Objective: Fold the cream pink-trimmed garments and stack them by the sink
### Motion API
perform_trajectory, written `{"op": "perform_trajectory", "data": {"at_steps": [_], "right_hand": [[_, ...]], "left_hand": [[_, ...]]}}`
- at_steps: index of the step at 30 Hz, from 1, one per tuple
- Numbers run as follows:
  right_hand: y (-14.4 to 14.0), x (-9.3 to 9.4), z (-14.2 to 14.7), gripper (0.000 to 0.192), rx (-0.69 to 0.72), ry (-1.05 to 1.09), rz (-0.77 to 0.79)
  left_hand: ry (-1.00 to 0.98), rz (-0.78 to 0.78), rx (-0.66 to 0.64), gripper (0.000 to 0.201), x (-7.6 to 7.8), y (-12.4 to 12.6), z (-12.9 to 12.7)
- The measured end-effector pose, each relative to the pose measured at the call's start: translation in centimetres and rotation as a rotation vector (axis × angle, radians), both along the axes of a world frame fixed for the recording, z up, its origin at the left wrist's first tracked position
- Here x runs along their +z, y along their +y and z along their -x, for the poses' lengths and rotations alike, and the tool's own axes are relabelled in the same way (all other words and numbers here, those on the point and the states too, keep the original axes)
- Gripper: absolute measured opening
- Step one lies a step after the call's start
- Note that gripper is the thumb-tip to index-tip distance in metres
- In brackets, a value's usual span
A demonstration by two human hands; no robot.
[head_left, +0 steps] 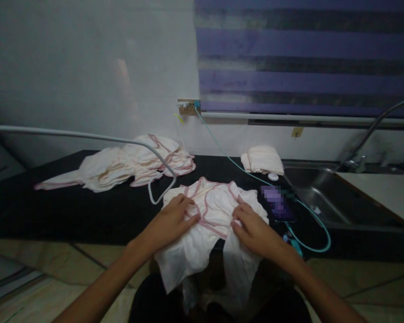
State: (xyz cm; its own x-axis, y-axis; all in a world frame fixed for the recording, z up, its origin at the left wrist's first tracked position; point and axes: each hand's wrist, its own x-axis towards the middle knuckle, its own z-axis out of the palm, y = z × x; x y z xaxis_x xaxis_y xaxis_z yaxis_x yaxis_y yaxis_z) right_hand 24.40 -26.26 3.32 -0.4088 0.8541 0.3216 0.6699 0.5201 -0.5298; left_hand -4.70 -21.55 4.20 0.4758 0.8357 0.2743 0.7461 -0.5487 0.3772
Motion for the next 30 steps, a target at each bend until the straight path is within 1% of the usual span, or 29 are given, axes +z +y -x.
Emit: {"op": "perform_trajectory", "data": {"at_steps": [2,4,5,7,8,9,10,11,12,13,14,15,16,17,18,20,21,23,24,25,26,28,29,30], "right_hand": [[-0.3,1.3,-1.3,0.016,0.015,0.144,0.026],[-0.6,2.4,-2.6,0.024,-0.014,0.241,0.075],[-0.7,2.7,-3.2,0.027,-0.038,0.260,0.103],[-0.7,2.8,-3.9,0.033,-0.073,0.240,0.159],[-0.7,2.7,-4.1,0.035,-0.073,0.209,0.186],[-0.6,2.4,-4.2,0.035,-0.064,0.167,0.210],[-0.5,2.1,-4.1,0.033,-0.052,0.121,0.227],[-0.4,1.7,-4.0,0.030,-0.040,0.073,0.231],[-0.1,1.3,-3.8,0.027,-0.031,0.025,0.221],[0.1,0.9,-3.6,0.026,-0.029,-0.024,0.191],[0.5,0.5,-3.4,0.025,-0.033,-0.071,0.141],[0.9,0.1,-3.2,0.024,-0.042,-0.115,0.076],[1.3,-0.2,-3.0,0.024,-0.056,-0.154,0.005],[1.8,-0.5,-2.9,0.023,-0.077,-0.188,-0.060],[2.3,-0.7,-2.9,0.024,-0.106,-0.217,-0.113],[3.2,-1.1,-3.0,0.028,-0.179,-0.264,-0.165],[3.6,-1.2,-3.1,0.030,-0.219,-0.287,-0.161],[4.3,-1.1,-3.4,0.031,-0.285,-0.342,-0.089],[4.5,-0.9,-3.7,0.028,-0.302,-0.365,-0.033],[4.8,-0.7,-3.9,0.022,-0.304,-0.383,0.025],[5.0,-0.5,-4.2,0.016,-0.294,-0.392,0.076],[5.3,0.0,-4.9,0.009,-0.262,-0.381,0.142],[5.5,0.2,-5.2,0.009,-0.246,-0.365,0.167],[5.6,0.3,-5.5,0.009,-0.233,-0.343,0.189]], "left_hand": [[0.033,-0.027,-0.028,0.038,-0.5,0.3,-0.5],[0.088,-0.030,-0.081,0.025,-1.0,0.7,-1.0],[0.113,-0.021,-0.118,0.021,-1.0,0.7,-1.3],[0.129,0.063,-0.201,0.024,-0.5,-0.2,-2.0],[0.112,0.153,-0.261,0.026,0.2,-1.1,-2.4],[0.089,0.278,-0.348,0.026,1.2,-2.1,-2.8],[0.062,0.436,-0.460,0.024,2.5,-3.2,-3.1],[0.041,0.607,-0.609,0.020,3.8,-4.2,-3.4],[0.044,0.774,-0.754,0.018,5.1,-5.1,-3.6],[0.036,0.898,-0.865,0.019,6.2,-5.7,-3.8],[0.023,0.963,-0.914,0.021,6.9,-5.8,-4.1],[0.000,0.961,-0.892,0.024,7.2,-5.6,-4.3],[-0.035,0.893,-0.810,0.028,7.0,-4.9,-4.6],[-0.071,0.774,-0.685,0.034,6.2,-3.9,-5.0],[-0.097,0.629,-0.540,0.040,5.0,-2.6,-5.3],[-0.118,0.357,-0.307,0.046,1.5,0.1,-6.0],[-0.096,0.252,-0.223,0.048,-0.4,1.4,-6.2],[0.022,0.115,-0.098,0.050,-3.6,3.0,-6.3],[0.087,0.081,-0.065,0.053,-4.7,3.3,-6.1],[0.142,0.064,-0.058,0.057,-5.4,3.3,-5.8],[0.180,0.063,-0.080,0.062,-5.7,3.1,-5.3],[0.174,0.097,-0.187,0.069,-5.4,2.2,-4.1],[0.123,0.129,-0.230,0.068,-5.0,1.7,-3.5],[0.049,0.162,-0.244,0.065,-4.5,1.4,-2.9]]}}
